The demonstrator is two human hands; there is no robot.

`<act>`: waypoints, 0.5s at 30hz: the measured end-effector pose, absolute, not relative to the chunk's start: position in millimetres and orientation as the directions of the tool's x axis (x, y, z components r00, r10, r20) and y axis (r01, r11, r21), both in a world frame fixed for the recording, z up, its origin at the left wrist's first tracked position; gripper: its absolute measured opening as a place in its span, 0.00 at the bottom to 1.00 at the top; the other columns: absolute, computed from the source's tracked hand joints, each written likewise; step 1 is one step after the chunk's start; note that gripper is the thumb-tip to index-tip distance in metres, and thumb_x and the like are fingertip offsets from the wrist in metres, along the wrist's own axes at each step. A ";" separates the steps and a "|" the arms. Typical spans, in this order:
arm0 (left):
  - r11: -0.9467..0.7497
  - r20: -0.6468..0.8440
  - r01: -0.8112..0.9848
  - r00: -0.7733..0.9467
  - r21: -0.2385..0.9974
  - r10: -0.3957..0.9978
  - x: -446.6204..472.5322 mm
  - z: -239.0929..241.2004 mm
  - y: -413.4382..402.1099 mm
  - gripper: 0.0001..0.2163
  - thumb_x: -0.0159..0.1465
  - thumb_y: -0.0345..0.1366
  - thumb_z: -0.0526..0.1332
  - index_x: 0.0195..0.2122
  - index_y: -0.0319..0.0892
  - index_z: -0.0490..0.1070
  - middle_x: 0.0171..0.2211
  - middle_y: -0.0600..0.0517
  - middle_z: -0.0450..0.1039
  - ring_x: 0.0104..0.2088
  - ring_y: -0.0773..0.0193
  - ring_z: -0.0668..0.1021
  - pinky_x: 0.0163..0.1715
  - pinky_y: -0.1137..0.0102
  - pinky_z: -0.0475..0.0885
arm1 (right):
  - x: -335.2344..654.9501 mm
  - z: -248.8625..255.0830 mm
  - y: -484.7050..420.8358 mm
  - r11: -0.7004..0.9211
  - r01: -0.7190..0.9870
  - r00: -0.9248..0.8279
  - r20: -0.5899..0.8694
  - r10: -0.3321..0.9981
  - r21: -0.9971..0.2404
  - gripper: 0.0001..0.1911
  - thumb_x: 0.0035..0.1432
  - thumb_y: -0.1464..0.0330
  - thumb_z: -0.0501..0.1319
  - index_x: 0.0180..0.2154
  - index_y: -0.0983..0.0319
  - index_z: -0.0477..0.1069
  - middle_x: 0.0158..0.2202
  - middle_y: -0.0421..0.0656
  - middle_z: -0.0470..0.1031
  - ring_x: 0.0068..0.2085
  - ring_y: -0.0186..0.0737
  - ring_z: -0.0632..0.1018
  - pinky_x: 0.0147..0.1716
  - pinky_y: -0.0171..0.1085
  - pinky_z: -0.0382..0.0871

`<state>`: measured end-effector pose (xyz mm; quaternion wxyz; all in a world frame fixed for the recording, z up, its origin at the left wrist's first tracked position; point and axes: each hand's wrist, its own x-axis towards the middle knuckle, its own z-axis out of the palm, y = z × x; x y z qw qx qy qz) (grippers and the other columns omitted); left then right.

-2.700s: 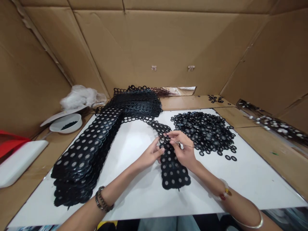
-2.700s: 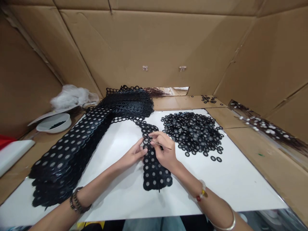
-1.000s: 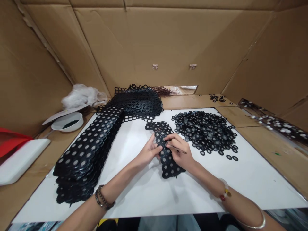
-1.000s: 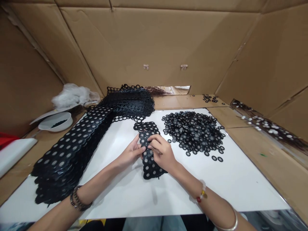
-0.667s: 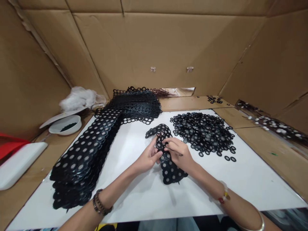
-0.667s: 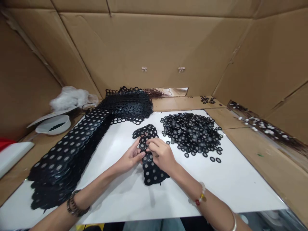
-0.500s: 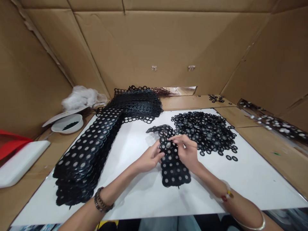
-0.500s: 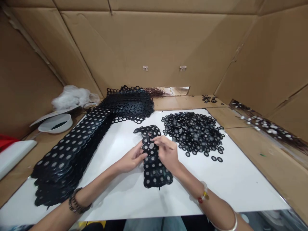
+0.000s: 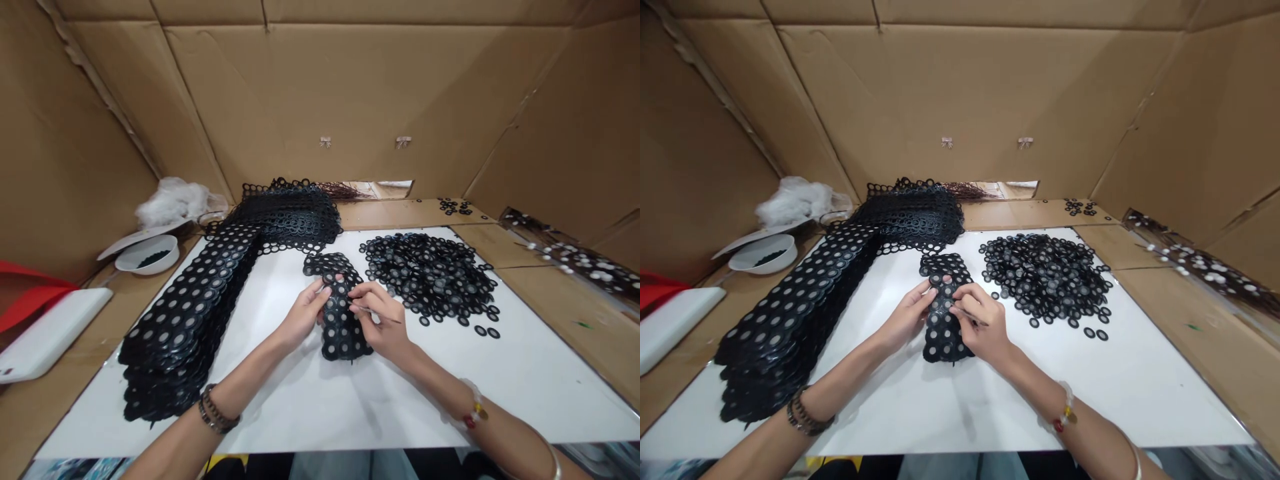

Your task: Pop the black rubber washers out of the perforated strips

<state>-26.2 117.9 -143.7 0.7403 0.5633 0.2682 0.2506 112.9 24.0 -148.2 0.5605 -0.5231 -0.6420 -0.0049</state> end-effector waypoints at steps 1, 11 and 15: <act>0.252 -0.123 -0.069 0.733 0.965 0.669 -26.4 -143.9 118.1 0.23 0.59 0.47 0.60 0.53 0.42 0.66 0.23 0.56 0.63 0.21 0.71 0.63 0.21 0.75 0.58 | 113.0 -149.0 24.2 0.447 0.690 0.163 0.723 0.671 -0.569 0.07 0.57 0.73 0.55 0.27 0.60 0.67 0.35 0.44 0.72 0.29 0.36 0.74 0.25 0.34 0.67; 0.329 -0.117 -0.093 0.818 0.940 0.564 -26.2 -145.0 114.2 0.35 0.52 0.39 0.68 0.60 0.45 0.56 0.24 0.54 0.70 0.23 0.68 0.71 0.25 0.74 0.63 | 116.8 -155.0 28.2 0.416 0.805 0.062 0.757 0.651 -0.423 0.09 0.56 0.77 0.53 0.27 0.60 0.65 0.37 0.44 0.71 0.33 0.37 0.73 0.28 0.34 0.67; 0.288 -0.116 -0.051 0.839 0.956 0.532 -25.7 -147.4 113.0 0.35 0.54 0.38 0.67 0.61 0.44 0.54 0.21 0.57 0.66 0.19 0.72 0.64 0.20 0.77 0.57 | 116.1 -153.8 29.8 0.351 0.891 -0.007 0.764 0.645 -0.288 0.11 0.54 0.78 0.53 0.24 0.60 0.64 0.33 0.44 0.71 0.34 0.40 0.70 0.27 0.36 0.65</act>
